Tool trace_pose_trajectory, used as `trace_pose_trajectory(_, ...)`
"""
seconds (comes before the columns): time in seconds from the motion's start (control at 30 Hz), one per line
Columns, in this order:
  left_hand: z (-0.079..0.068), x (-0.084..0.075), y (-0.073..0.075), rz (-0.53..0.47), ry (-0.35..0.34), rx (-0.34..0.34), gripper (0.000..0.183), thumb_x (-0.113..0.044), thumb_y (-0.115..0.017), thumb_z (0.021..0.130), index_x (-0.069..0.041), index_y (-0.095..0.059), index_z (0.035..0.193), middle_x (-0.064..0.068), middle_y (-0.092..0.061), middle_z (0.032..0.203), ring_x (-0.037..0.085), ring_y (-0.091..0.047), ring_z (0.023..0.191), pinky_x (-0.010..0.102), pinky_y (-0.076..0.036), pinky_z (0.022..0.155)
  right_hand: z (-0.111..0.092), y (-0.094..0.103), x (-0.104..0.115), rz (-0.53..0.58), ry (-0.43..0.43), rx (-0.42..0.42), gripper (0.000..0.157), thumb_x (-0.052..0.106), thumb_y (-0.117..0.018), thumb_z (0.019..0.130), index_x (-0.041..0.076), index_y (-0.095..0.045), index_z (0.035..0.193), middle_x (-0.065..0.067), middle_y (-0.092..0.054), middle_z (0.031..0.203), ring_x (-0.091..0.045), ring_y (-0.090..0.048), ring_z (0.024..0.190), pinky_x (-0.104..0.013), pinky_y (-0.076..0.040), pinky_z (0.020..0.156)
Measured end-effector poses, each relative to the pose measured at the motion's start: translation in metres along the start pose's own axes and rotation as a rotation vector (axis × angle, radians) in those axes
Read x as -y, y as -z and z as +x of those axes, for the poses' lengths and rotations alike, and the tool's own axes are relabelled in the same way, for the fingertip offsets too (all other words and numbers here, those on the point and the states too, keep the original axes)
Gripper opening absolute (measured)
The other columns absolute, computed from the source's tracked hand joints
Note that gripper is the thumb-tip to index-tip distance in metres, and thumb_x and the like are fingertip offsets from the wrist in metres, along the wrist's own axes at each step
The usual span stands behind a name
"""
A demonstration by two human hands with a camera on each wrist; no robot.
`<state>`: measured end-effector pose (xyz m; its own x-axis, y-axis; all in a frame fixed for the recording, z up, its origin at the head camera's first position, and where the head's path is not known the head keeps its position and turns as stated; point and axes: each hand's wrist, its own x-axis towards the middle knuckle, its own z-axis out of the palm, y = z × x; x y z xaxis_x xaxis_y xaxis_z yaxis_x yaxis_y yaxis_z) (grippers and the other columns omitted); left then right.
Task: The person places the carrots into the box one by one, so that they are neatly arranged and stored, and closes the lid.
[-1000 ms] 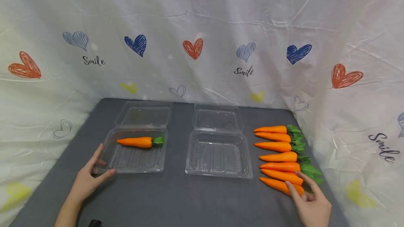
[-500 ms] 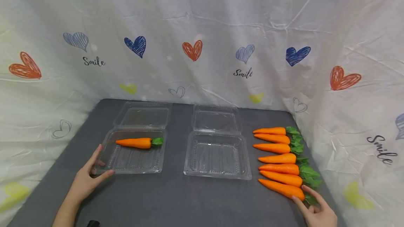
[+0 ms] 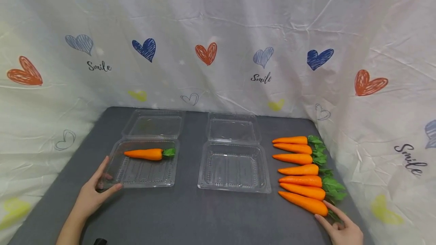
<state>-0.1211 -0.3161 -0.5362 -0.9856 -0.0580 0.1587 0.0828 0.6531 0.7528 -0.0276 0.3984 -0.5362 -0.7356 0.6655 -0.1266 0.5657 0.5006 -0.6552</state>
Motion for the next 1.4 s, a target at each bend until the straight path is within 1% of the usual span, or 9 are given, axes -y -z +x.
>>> trace_pose_trajectory(0.07,0.000,0.000,0.000,-0.002,0.002,0.002,0.106,-0.028,-0.086,0.092,-0.029,-0.017,0.172,0.010,-0.061,0.118,0.011,-0.037,0.076,0.028,-0.032,0.065,-0.001,0.000,-0.002,-0.005,0.010,-0.013,0.059,0.032,-0.088,0.090,0.015,-0.068,0.142,-0.005,-0.052,0.046,-0.016,-0.040,0.036,-0.030,-0.037,0.041)
trace_pose_trajectory(0.17,-0.001,0.001,-0.002,-0.009,-0.003,0.009,0.106,-0.027,-0.086,0.092,-0.028,-0.017,0.172,0.010,-0.061,0.119,0.011,-0.037,0.077,0.028,-0.032,0.066,-0.003,0.000,-0.007,-0.007,-0.008,-0.030,0.049,0.030,-0.088,0.089,0.030,-0.068,0.133,-0.005,-0.051,0.047,-0.017,-0.040,0.037,-0.030,-0.038,0.042)
trace_pose_trajectory(0.27,-0.003,0.001,-0.004,-0.018,-0.005,0.017,0.106,-0.026,-0.086,0.092,-0.027,-0.018,0.172,0.011,-0.060,0.119,0.012,-0.038,0.076,0.028,-0.032,0.066,-0.005,0.000,-0.011,-0.011,-0.017,-0.049,0.047,0.025,-0.088,0.089,0.036,-0.065,0.128,-0.005,-0.051,0.048,-0.019,-0.041,0.038,-0.030,-0.037,0.042)
trace_pose_trajectory(0.47,-0.005,0.002,-0.004,-0.012,0.012,0.007,0.106,-0.027,-0.087,0.091,-0.029,-0.018,0.172,0.011,-0.061,0.120,0.011,-0.037,0.077,0.028,-0.032,0.066,-0.007,-0.001,-0.007,0.004,-0.025,-0.053,0.042,0.032,-0.088,0.089,0.039,-0.065,0.124,-0.004,-0.051,0.048,-0.020,-0.042,0.037,-0.030,-0.038,0.042)
trace_pose_trajectory(0.7,-0.003,0.002,-0.001,-0.003,0.000,0.002,0.106,-0.027,-0.086,0.091,-0.027,-0.018,0.172,0.011,-0.061,0.118,0.011,-0.038,0.076,0.028,-0.032,0.066,-0.007,0.005,0.005,0.008,-0.072,-0.024,0.068,0.030,-0.088,0.089,0.014,-0.061,0.149,-0.003,-0.049,0.048,-0.020,-0.041,0.039,-0.030,-0.038,0.044)
trace_pose_trajectory(0.8,-0.002,0.002,0.000,-0.004,-0.008,-0.001,0.106,-0.026,-0.086,0.091,-0.026,-0.018,0.172,0.011,-0.061,0.118,0.011,-0.038,0.077,0.028,-0.032,0.066,-0.010,0.008,0.012,0.017,-0.070,-0.038,0.064,0.031,-0.087,0.089,0.016,-0.063,0.146,-0.002,-0.048,0.048,-0.019,-0.039,0.038,-0.030,-0.037,0.044)
trace_pose_trajectory(1.1,-0.001,0.001,0.002,-0.008,-0.010,-0.003,0.105,-0.026,-0.086,0.092,-0.028,-0.017,0.172,0.012,-0.061,0.121,0.011,-0.038,0.078,0.028,-0.032,0.066,-0.018,0.001,0.038,0.061,0.095,-0.114,0.045,0.031,-0.090,0.088,0.018,-0.073,0.127,-0.005,-0.044,0.045,-0.016,-0.031,0.034,-0.029,-0.032,0.040)
trace_pose_trajectory(1.27,-0.002,0.001,0.002,-0.010,-0.008,-0.006,0.106,-0.026,-0.086,0.092,-0.027,-0.018,0.172,0.012,-0.061,0.119,0.011,-0.038,0.077,0.028,-0.032,0.065,-0.018,-0.004,0.050,0.069,0.140,-0.055,0.053,0.039,-0.090,0.087,0.016,-0.072,0.131,-0.002,-0.039,0.046,-0.013,-0.028,0.037,-0.030,-0.030,0.041)
trace_pose_trajectory(1.4,-0.002,0.000,0.001,-0.007,-0.011,-0.013,0.106,-0.026,-0.086,0.091,-0.026,-0.018,0.172,0.012,-0.061,0.119,0.011,-0.038,0.077,0.028,-0.032,0.066,-0.016,-0.007,0.062,0.068,0.227,-0.013,0.057,0.040,-0.090,0.086,0.013,-0.072,0.133,-0.003,-0.040,0.046,-0.016,-0.033,0.037,-0.031,-0.032,0.042)
